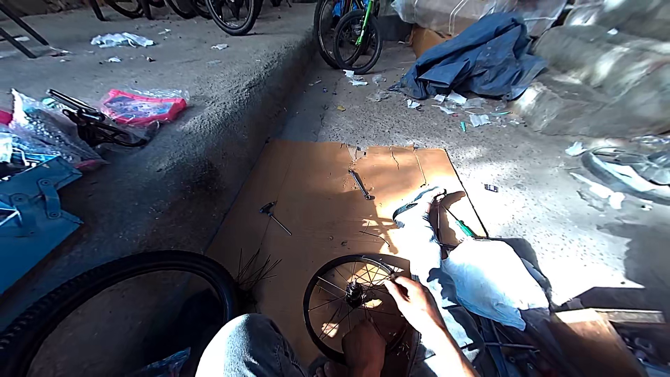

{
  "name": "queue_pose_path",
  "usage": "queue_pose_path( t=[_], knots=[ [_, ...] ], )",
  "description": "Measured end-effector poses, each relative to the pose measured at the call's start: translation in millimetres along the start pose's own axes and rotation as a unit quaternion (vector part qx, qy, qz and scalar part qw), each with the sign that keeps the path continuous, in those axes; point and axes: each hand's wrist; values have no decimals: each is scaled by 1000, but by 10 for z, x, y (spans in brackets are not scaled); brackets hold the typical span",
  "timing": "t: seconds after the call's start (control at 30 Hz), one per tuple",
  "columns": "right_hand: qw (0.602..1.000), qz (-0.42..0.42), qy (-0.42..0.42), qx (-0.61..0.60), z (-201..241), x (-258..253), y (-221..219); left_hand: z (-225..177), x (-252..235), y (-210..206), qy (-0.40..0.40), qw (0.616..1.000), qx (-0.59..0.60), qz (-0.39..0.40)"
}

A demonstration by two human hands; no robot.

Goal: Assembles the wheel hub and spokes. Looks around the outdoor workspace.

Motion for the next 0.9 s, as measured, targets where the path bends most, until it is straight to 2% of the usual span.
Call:
queue_pose_path(
  t=[0.07, 0.17, 0.23, 0.3, 0.37, 0.47, 0.53, 0.6, 0.67, 0.73, 0.8, 0.9],
  knots=[
    [998, 26, -8, -53, -250, 138, 111, 11, 62, 116, -8, 1000, 5, -5],
    [976, 175, 24, -131, -549, 463, 260, 33, 125, 248, -25, 999, 22, -14],
    [959, 270, 37, -74, -641, 634, 262, 29, 60, 237, -19, 999, 13, -26],
    [947, 312, 19, 74, -519, 728, 218, 31, 11, 232, -16, 999, 5, -32],
    [922, 346, -22, 173, -209, 820, 180, 39, 25, 271, -15, 1000, 2, -23],
    [895, 398, -80, 185, 192, 902, 19, 76, -30, 285, 1, 1000, 11, -7],
    [923, 364, -104, 74, 61, 919, -291, 139, -69, 278, 5, 999, 33, 3],
    [934, 303, -134, -137, -106, 967, -493, 204, -109, 275, 1, 999, 45, 6],
    [914, 229, -176, -286, -117, 995, -497, 211, -142, 320, 2, 999, 50, 5],
    [865, 168, -264, -393, -71, 981, -479, 215, -149, 346, 8, 998, 67, 12],
    [819, 161, -321, -449, -95, 927, -447, 216, -183, 348, 8, 995, 97, 18],
    [810, 144, -324, -467, -152, 869, -514, 222, -285, 274, -8, 979, 202, 0]
  ],
)
Point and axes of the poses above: each hand's wrist, its own x-axis away from the middle knuckle, its own y-axis out of the back of the hand, z = x × y, and after that the axes turned 3 degrees about z, right-handed
